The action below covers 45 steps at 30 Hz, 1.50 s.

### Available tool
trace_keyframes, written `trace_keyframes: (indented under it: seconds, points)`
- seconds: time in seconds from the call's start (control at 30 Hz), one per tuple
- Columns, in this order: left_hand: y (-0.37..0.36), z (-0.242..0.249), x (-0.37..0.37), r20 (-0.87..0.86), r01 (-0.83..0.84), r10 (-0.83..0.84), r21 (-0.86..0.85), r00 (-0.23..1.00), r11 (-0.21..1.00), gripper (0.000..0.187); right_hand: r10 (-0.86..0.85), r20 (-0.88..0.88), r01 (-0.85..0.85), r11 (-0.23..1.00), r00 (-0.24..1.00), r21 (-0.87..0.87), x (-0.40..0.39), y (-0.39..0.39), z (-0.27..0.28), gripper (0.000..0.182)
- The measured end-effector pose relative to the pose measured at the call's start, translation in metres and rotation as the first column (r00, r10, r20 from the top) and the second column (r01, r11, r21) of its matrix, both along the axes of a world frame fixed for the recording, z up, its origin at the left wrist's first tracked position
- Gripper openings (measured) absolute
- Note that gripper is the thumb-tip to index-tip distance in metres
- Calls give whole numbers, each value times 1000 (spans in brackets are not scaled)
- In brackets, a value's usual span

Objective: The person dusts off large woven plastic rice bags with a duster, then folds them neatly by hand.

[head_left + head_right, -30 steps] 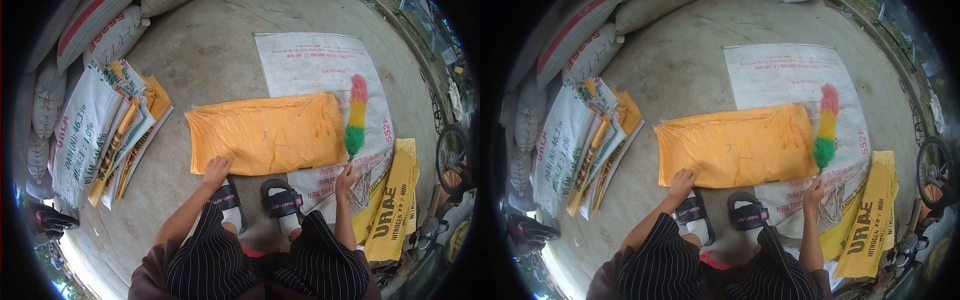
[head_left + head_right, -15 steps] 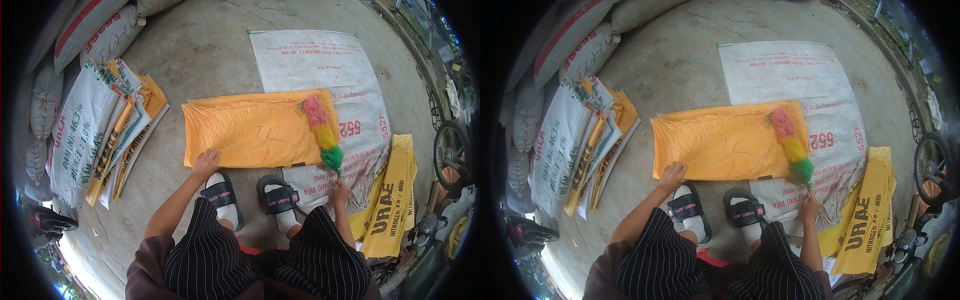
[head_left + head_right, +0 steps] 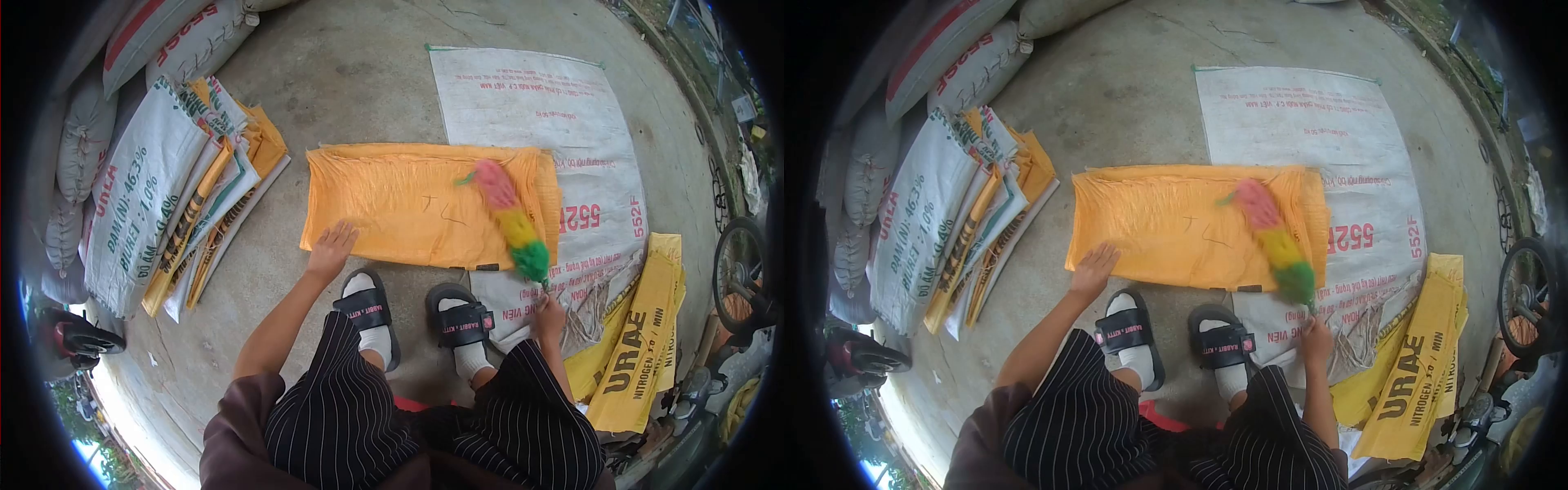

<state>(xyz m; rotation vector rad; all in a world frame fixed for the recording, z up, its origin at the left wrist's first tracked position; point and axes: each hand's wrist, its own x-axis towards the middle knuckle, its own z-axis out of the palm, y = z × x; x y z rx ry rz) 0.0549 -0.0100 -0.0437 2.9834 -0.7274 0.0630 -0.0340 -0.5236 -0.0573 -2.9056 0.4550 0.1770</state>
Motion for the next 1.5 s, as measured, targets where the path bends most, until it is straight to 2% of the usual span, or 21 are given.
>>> trace_keyframes:
  seconds: [0.1, 0.13, 0.23, 0.27, 0.37, 0.47, 0.6, 0.7, 0.77, 0.8, 0.9, 0.97, 1.03, 1.1, 1.17, 1.23, 1.3, 1.33, 1.4, 1.43, 1.5]
  points:
    - [9, 31, -5, 58, -90, 96, -101, 994, 991, 31, -306, 114, 298, 951, 945, 83, 14, -31, 11, 34]
    - [10, 50, -8, 81, -166, 183, -183, 980, 969, 30, -368, 189, 347, 928, 910, 134, 18, -41, 8, 37]
    - [24, 145, -34, -53, -384, 381, -108, 923, 917, 28, -433, 179, 387, 890, 884, 239, 32, -40, 43, 39]
    - [30, 181, -45, -53, -461, 458, -65, 887, 885, 29, -418, 233, 359, 897, 878, 258, 35, -30, 56, 40]
    - [50, 274, -84, 242, -492, 483, -24, 842, 870, 33, -363, 243, 282, 907, 899, 313, 43, -18, 64, 40]
    - [86, 328, -141, 443, -596, 524, 30, 728, 802, 41, -252, 317, 156, 941, 915, 299, 50, -8, 53, 39]
    - [132, 343, -223, 571, -700, 543, 79, 615, 710, 43, -135, 308, 66, 972, 942, 225, 58, 40, 84, 38]
    - [145, 342, -251, 455, -827, 742, -21, 493, 562, 42, -139, 330, 38, 955, 934, 295, 63, 43, 64, 37]
    - [144, 346, -247, 287, -902, 857, 82, 429, 424, 44, -84, 342, -23, 955, 936, 296, 65, 55, 69, 37]
    - [147, 337, -259, 284, -910, 867, 74, 410, 407, 44, -43, 347, -65, 953, 937, 295, 66, 60, 74, 37]
    - [178, 264, -315, 350, -831, 783, -24, 514, 556, 45, 13, 379, -108, 967, 925, 230, 65, 64, 78, 37]
    - [209, 199, -397, 427, -823, 706, 349, 565, 448, 52, 21, 401, -126, 963, 916, 237, 63, 67, 81, 38]
    - [211, 144, -437, 294, -898, 890, 378, 348, 226, 57, 29, 409, -145, 956, 912, 255, 55, 76, 78, 39]
    - [204, 77, -458, 233, -810, 959, 523, -164, -265, 58, -18, 312, -74, 957, 950, 281, 52, 80, 73, 42]
    - [172, 49, -427, -196, -821, 824, 362, -531, -443, 60, -39, 275, -24, 974, 961, 225, 49, 92, 91, 44]
    - [125, 24, -394, -252, -969, 950, 209, -183, -132, 65, 3, 282, -67, 973, 959, 220, 46, 76, 85, 41]
    - [74, 53, -332, -253, -974, 951, 96, 175, 205, 63, -35, 319, -28, 981, 947, 193, 44, 70, 81, 40]
    - [72, 48, -318, -263, -971, 945, 86, 195, 225, 63, -67, 354, 5, 985, 933, 174, 42, 68, 82, 39]
    - [66, 32, -286, -117, -816, 874, 316, 472, 483, 61, -154, 425, 107, 985, 892, 133, 32, 55, 85, 36]
    - [69, 20, -276, -129, -790, 843, 300, 522, 535, 61, -209, 462, 178, 978, 862, 111, 23, 43, 88, 35]
    - [89, -6, -275, -78, -790, 884, 418, 461, 449, 63, -310, 510, 323, 944, 803, 66, -1, 6, 94, 34]
